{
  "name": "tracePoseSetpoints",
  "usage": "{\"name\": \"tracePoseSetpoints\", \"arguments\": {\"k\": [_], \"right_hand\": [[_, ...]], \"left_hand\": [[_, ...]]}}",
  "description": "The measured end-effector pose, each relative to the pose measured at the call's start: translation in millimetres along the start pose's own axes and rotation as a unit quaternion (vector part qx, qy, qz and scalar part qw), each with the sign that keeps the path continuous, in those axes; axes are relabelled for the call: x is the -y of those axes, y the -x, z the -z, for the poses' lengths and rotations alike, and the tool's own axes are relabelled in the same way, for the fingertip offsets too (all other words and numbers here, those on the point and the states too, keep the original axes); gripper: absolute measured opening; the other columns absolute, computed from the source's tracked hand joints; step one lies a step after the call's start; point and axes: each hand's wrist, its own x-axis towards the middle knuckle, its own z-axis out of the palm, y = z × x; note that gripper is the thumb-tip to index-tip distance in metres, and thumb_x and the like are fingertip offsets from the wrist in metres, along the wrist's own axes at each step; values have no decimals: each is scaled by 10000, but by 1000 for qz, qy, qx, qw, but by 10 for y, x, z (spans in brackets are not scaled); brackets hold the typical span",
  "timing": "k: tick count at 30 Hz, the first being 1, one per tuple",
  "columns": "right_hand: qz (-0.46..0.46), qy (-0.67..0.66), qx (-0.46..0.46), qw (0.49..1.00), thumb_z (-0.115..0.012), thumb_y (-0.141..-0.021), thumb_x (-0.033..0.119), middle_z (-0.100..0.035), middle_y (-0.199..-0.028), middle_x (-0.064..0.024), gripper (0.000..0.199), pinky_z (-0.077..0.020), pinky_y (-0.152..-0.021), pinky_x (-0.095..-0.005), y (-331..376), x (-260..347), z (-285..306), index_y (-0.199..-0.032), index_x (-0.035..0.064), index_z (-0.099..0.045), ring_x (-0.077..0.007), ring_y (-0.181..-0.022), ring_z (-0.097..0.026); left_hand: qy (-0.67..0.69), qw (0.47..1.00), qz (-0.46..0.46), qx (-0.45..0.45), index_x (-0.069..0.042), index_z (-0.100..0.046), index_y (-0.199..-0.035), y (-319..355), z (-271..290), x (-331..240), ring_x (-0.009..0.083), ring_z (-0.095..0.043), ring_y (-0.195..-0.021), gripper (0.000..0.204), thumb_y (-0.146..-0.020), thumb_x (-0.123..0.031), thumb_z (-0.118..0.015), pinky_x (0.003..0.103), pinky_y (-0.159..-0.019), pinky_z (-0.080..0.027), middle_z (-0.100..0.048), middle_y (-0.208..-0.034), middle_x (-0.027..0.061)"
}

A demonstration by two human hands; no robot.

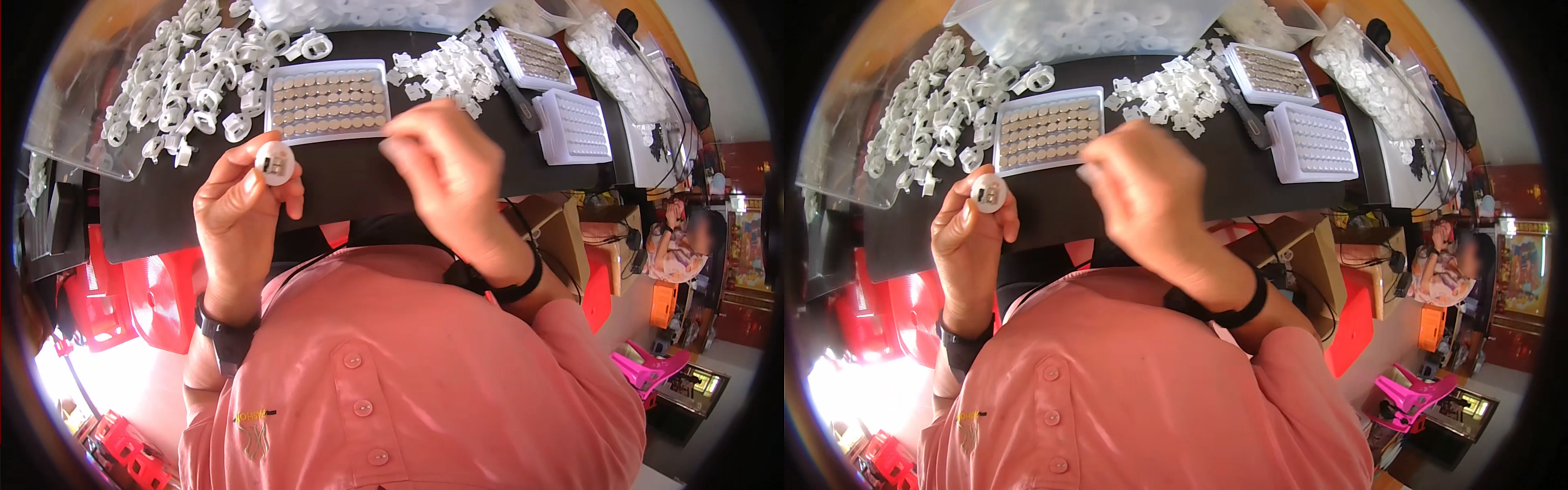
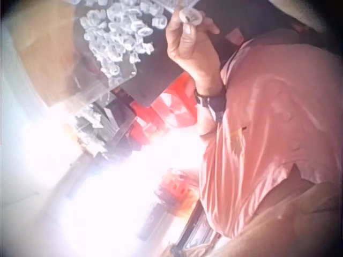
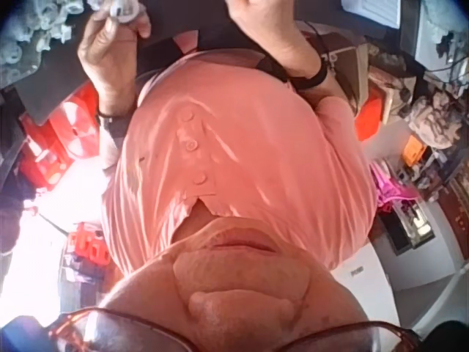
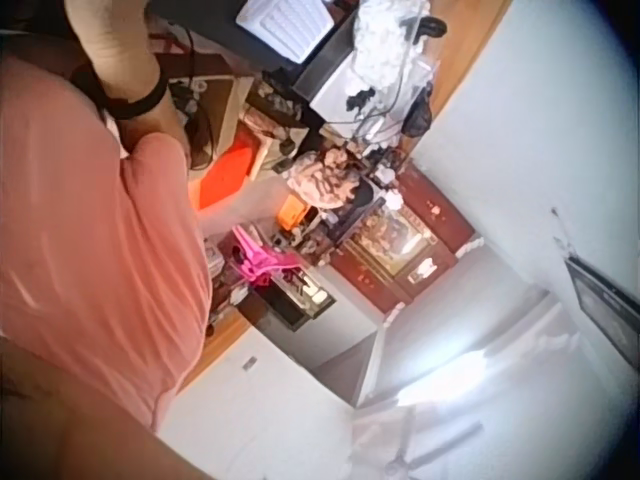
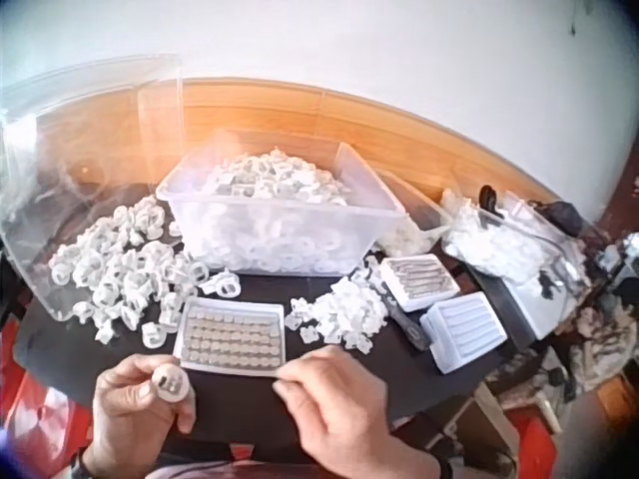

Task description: Assembling small white plastic components and placing them into a white components tray.

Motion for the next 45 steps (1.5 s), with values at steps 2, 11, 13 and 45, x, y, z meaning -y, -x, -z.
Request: {"name": "tracePoseSetpoints", "arguments": {"k": [2,11,13,45], "right_hand": [[-11,197,-24,980,-739,-779,48,-580,-840,-74,170,-467,-664,-414,28,-231,298,-920,94,-656,-292,-763,-590],[4,333,3,943,-754,-746,38,-584,-901,-35,218,-423,-766,-405,289,-488,556,-943,111,-694,-269,-898,-589],[1,283,-37,959,-730,-714,-34,-609,-878,-27,245,-430,-743,-397,279,-513,567,-908,110,-684,-255,-878,-611],[63,195,131,970,-737,-790,62,-601,-844,-30,152,-412,-724,-387,101,-466,738,-922,93,-667,-243,-845,-600]], "left_hand": [[33,999,12,-3,76,-618,-1239,6,-5,-24,248,-636,-779,447,-898,-206,-683,334,-596,-495,-661,-915,190],[35,999,29,2,69,-585,-1233,-64,63,-32,266,-599,-778,510,-873,-276,-696,325,-556,-469,-614,-935,203],[48,998,34,10,66,-584,-1235,-77,81,-24,264,-595,-778,508,-873,-270,-700,322,-556,-470,-607,-922,199],[97,994,37,37,59,-589,-1243,-90,152,-31,272,-598,-758,494,-892,-270,-700,323,-569,-474,-621,-909,212]]}}
